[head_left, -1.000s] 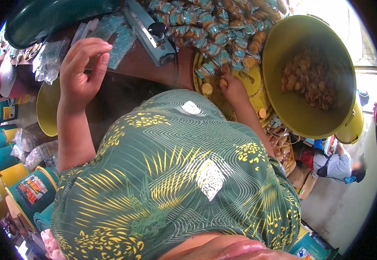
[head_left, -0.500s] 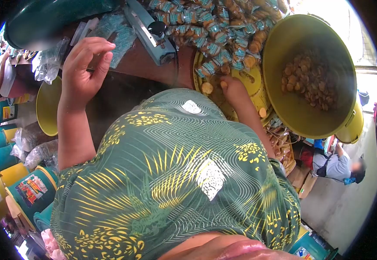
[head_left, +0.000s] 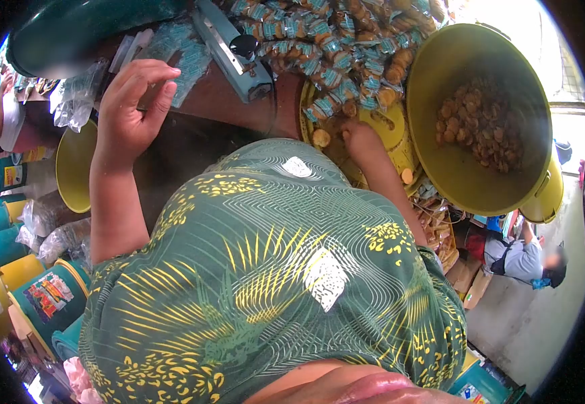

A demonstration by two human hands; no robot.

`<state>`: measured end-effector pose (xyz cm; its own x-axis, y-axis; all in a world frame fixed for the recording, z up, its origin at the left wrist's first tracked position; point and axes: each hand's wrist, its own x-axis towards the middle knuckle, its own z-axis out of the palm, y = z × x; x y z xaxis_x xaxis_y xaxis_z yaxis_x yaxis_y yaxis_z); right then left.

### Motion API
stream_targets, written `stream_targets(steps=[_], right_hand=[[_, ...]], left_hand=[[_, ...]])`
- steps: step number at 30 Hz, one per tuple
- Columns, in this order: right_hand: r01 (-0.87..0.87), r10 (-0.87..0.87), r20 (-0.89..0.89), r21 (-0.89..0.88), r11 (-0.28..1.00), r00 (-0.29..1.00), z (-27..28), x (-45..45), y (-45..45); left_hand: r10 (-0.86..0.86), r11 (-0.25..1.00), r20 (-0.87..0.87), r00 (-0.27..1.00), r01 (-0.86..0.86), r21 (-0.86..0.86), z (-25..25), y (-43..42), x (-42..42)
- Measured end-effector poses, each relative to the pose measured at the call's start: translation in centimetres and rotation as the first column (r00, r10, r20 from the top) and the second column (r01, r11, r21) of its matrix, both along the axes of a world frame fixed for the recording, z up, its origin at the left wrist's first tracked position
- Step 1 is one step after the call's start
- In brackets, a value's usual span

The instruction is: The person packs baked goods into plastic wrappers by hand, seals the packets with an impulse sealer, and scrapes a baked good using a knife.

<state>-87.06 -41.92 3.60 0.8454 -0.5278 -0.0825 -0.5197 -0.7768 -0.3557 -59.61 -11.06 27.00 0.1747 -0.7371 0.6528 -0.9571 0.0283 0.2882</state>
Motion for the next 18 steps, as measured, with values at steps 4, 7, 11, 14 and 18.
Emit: stream_targets(steps=[4,7,11,14,18], right_hand=[[0.058,-0.047,0.189,-0.051,0.997,0.981,0.9,0.2,0.6],[0.067,-0.06,0.156,-0.039,0.997,0.986,0.8,0.2,0.6],[-0.016,0.014,-0.052,-0.041,0.999,0.999,1.3,-0.3,-0.1],[0.09,-0.095,0.056,0.081,0.993,0.994,4.6,-0.5,0.1],[0.04,-0.309,0.353,0.6,0.799,0.883,5.1,-1.7,-1.5]], left_hand=[[-0.007,1.0,0.006,1.0,0.007,-0.003,-0.2,0.0,0.1],[-0.001,1.0,-0.005,1.0,0.001,0.007,-0.3,-0.1,0.1],[0.006,1.0,-0.008,1.0,-0.006,0.022,-0.4,-0.1,0.3],[0.014,1.0,-0.038,0.999,-0.013,0.026,-0.7,-0.1,0.6],[0.037,0.998,-0.067,0.997,-0.034,0.045,-1.3,0.0,0.6]])
